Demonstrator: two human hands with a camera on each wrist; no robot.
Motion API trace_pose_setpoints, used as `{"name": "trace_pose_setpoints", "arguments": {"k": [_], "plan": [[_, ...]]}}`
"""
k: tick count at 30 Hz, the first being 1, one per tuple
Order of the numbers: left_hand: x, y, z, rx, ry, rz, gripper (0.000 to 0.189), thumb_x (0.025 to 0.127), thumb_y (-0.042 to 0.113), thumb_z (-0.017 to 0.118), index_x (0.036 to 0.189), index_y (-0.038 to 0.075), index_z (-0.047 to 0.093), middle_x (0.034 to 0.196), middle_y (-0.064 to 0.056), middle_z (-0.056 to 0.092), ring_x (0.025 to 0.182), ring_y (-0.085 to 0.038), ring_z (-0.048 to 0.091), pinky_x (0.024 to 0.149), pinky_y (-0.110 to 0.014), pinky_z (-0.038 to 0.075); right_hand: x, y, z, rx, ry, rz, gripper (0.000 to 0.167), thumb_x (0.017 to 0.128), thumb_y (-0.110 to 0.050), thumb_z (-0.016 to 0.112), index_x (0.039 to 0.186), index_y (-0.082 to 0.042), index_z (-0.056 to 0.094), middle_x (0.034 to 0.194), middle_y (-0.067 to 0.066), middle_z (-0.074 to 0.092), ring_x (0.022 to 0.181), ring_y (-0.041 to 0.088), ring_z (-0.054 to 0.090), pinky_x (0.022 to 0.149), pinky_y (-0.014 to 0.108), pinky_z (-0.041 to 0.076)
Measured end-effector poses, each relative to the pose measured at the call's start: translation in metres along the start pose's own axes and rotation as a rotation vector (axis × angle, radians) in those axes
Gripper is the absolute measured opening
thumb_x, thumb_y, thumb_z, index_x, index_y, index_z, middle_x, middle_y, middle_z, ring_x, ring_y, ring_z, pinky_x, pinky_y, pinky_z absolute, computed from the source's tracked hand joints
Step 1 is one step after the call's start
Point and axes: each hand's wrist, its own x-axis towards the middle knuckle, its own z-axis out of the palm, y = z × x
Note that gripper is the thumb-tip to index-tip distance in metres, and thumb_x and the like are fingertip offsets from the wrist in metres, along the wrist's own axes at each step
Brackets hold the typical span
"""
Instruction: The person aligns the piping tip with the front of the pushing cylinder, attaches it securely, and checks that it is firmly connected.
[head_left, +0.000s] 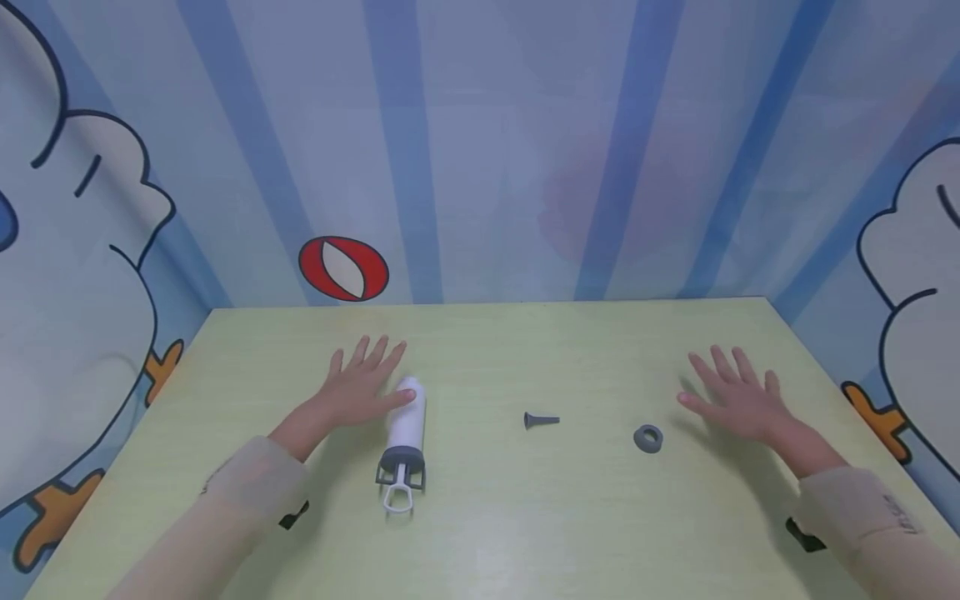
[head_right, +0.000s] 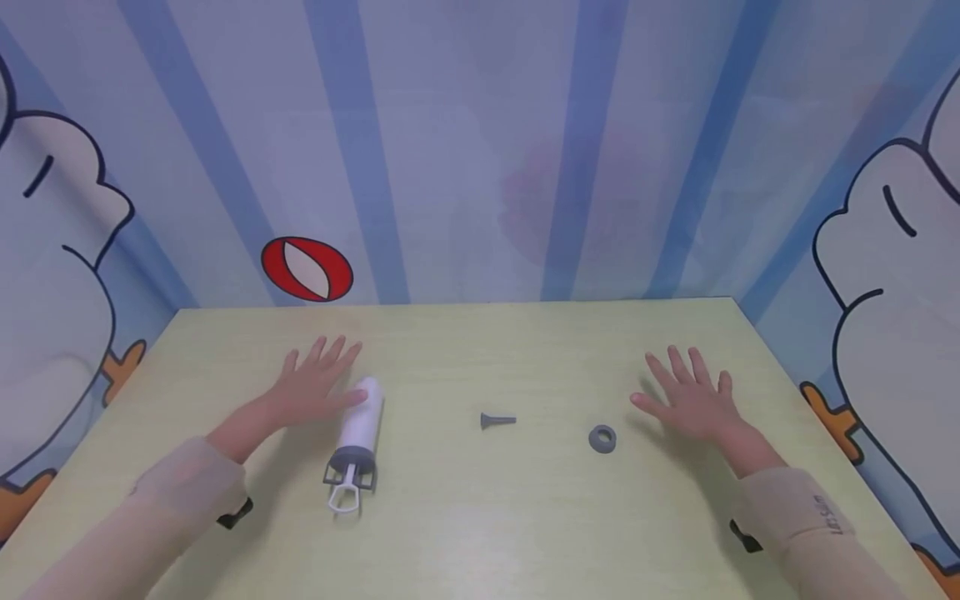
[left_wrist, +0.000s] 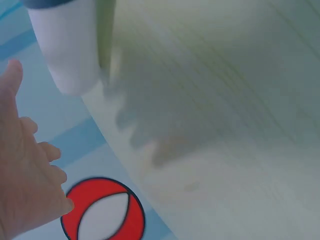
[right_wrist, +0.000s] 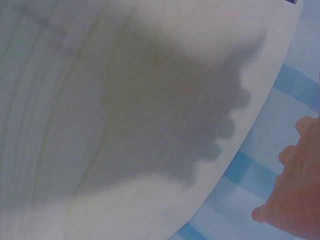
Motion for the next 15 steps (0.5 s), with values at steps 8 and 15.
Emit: {"name": "trace_pose_setpoints", "arguments": {"k": [8, 15], "plan": [[0.011, 0.033, -0.003, 0.003, -0.011, 0.149, 0.075, 0.084, 0.056, 0.042, 0.143, 0.018, 0.015, 0.148, -0.014, 0.012, 0.135, -0.036, 0.001, 0.102, -0.060, 0.001, 0.000, -0.011, 0.003, -0.008, 0.067, -0.070, 0.076, 0.086, -0.055, 0.040, 0.144, -0.019, 0.005, 0.147, 0.021, 0.001, 0.132, 0.042, -0.010, 0.089, 0.071, 0.001], [0.024, 0.053, 0.000, -0.014, 0.006, 0.277, 0.070, 0.084, 0.053, 0.046, 0.142, 0.021, 0.021, 0.146, -0.012, 0.022, 0.135, -0.034, 0.013, 0.103, -0.057, 0.010, 0.003, -0.016, 0.006, 0.025, 0.100, -0.139, 0.076, 0.085, -0.049, 0.047, 0.143, -0.015, 0.012, 0.146, 0.022, 0.006, 0.132, 0.044, -0.002, 0.088, 0.071, 0.008]]}}
